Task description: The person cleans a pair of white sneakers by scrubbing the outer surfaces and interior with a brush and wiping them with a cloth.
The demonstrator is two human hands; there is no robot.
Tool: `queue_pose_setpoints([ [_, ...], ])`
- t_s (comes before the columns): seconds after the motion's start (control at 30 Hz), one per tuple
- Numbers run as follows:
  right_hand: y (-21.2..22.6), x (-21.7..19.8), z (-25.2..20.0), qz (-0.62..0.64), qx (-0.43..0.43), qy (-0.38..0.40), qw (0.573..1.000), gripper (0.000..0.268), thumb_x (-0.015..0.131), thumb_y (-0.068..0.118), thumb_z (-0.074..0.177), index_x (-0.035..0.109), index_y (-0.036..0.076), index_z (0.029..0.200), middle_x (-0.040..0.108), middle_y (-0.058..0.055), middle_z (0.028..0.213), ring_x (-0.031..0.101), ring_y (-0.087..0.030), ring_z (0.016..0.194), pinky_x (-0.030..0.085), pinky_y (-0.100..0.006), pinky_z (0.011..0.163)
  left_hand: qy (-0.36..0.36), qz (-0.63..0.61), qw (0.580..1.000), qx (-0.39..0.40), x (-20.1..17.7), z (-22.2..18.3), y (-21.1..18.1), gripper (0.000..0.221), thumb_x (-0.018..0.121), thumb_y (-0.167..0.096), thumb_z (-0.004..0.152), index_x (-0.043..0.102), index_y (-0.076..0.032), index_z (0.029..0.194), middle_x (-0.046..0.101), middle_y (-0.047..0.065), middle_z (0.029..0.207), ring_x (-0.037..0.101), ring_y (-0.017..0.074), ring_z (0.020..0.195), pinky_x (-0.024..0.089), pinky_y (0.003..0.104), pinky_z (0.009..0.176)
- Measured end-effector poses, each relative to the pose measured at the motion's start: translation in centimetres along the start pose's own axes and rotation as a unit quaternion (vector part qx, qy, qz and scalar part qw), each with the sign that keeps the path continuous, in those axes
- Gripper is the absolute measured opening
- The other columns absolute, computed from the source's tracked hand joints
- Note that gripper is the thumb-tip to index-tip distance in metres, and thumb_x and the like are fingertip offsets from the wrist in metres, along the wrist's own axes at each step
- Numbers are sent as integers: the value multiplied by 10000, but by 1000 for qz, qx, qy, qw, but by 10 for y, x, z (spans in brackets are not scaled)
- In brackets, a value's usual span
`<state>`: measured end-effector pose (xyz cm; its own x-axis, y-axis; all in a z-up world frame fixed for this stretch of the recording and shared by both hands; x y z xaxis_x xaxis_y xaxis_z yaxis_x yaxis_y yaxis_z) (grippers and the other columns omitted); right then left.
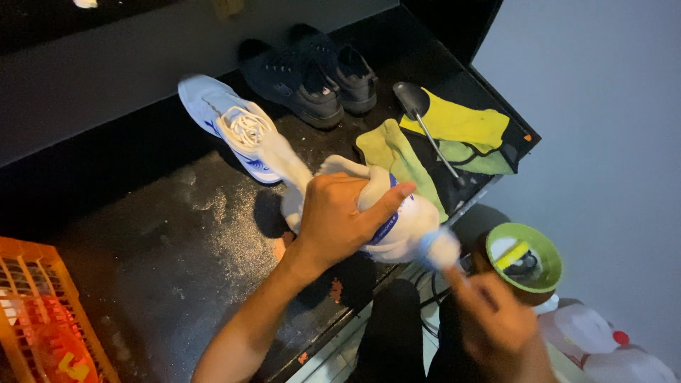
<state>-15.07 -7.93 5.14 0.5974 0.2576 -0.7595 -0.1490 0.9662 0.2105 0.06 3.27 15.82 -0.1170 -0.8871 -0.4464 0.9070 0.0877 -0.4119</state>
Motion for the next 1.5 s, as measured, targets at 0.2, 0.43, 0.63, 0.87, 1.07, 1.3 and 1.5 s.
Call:
queue_pose_setpoints([
  [0.2,-26,46,-27,22,-25,67,997,604,451,25,737,433,156,1326,525,-24,927,563,-147,679,464,-239,533,-23,96,994,48,-2,-2,-3,475,686,-307,804,424,-109,460,461,58,424,483,245,402,316,407,435],
  [0.43,-18,22,-6,203,49,-13,978,503,541,-9,814,433,31,1303,559,-91,813,479,-130,576,428,-253,544,40,-6,996,81,2,-5,-10,499,693,-223,809,342,-83,484,338,34,420,371,193,387,288,362,460],
  [0.63,-24,20,-9,215,97,14,972,473,557,-1,820,479,53,1283,581,-73,840,522,-134,643,451,-203,656,123,15,987,100,26,-5,4,510,658,-374,813,472,-71,448,457,81,424,475,235,425,338,391,483],
  [0.87,-10,26,-18,229,66,61,969,482,512,46,844,422,68,1317,512,-56,752,509,-141,579,433,-263,504,192,25,981,-7,58,-14,29,563,591,-472,806,479,-55,446,461,101,404,486,241,401,327,400,492],
  [1.07,-15,38,-23,184,84,108,973,517,528,36,811,460,132,1315,480,-16,761,476,-110,493,414,-231,441,154,75,985,-23,69,-15,43,521,552,-475,802,523,-83,459,549,150,471,582,355,535,368,448,491],
  [1.3,-37,35,-14,81,113,118,983,542,501,27,812,434,145,1336,529,-46,907,560,-156,653,474,-281,572,180,105,976,-58,79,-21,56,528,508,-532,789,607,-84,527,570,181,501,586,408,589,392,489,521],
  [1.5,-31,39,-21,125,154,74,977,561,514,27,847,368,112,1382,539,-90,862,529,-158,638,442,-253,637,163,101,979,-66,82,-25,47,483,516,-483,794,594,-92,522,532,222,484,546,446,549,364,508,493],
])
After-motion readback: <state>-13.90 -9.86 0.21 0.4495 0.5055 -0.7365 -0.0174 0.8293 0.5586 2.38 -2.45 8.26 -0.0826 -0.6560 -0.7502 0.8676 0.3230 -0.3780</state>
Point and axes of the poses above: each hand's wrist, its own z-axis towards the middle knuckle, its own x-axis out of the palm, y = z × x, the point moved 9 cm from there along z, towards the middle knuckle
